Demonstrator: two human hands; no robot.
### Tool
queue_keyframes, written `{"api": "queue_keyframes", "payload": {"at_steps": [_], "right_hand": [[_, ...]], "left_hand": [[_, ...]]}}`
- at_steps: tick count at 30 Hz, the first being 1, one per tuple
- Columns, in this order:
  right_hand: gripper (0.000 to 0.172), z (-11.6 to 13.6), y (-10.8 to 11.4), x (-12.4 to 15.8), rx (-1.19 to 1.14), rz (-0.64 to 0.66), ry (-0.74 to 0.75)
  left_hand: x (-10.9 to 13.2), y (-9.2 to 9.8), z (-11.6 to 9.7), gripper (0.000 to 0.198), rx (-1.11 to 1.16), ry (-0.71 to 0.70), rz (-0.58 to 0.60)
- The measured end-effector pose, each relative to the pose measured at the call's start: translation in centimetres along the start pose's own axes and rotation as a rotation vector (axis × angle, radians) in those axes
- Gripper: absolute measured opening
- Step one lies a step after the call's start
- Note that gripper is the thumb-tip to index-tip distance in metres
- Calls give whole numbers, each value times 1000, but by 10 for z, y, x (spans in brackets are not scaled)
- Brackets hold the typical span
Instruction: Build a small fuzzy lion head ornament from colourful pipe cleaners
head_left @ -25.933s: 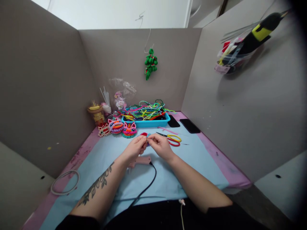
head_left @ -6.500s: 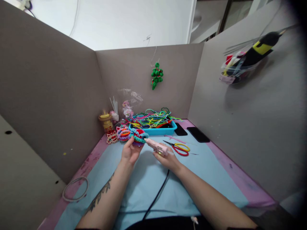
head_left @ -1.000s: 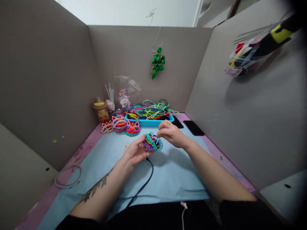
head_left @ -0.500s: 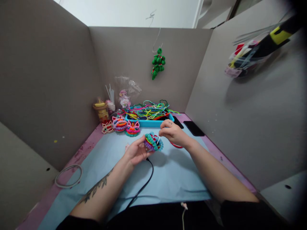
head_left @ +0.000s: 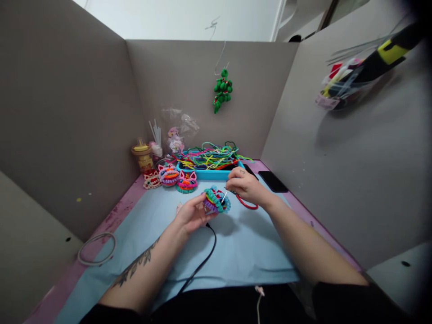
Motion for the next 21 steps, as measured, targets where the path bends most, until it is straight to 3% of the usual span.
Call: {"api": "queue_keyframes", "payload": {"at_steps": [12, 17, 19, 21], "right_hand": [[18, -14, 30, 5, 88, -46, -47], [14, -24, 45, 19, 11, -345, -270], [13, -29, 39, 31, -105, -492, -427], [14, -33, 20, 41, -320, -588, -569]], "left_hand": [[1, -5, -1, 23, -8, -17, 30], [4, -6, -14, 30, -22, -176, 48], [8, -10, -21, 41, -33, -260, 80], [13, -15, -27, 53, -31, -334, 116]]}}
Point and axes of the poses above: each hand's wrist, its own x-axis away from the middle knuckle, its own y-axis out of the back of the hand, z = x × y, the point moved 9 cm from there along -x, towards the middle knuckle, and after that the axes turned 6 degrees about y, right-handed, at the moved point
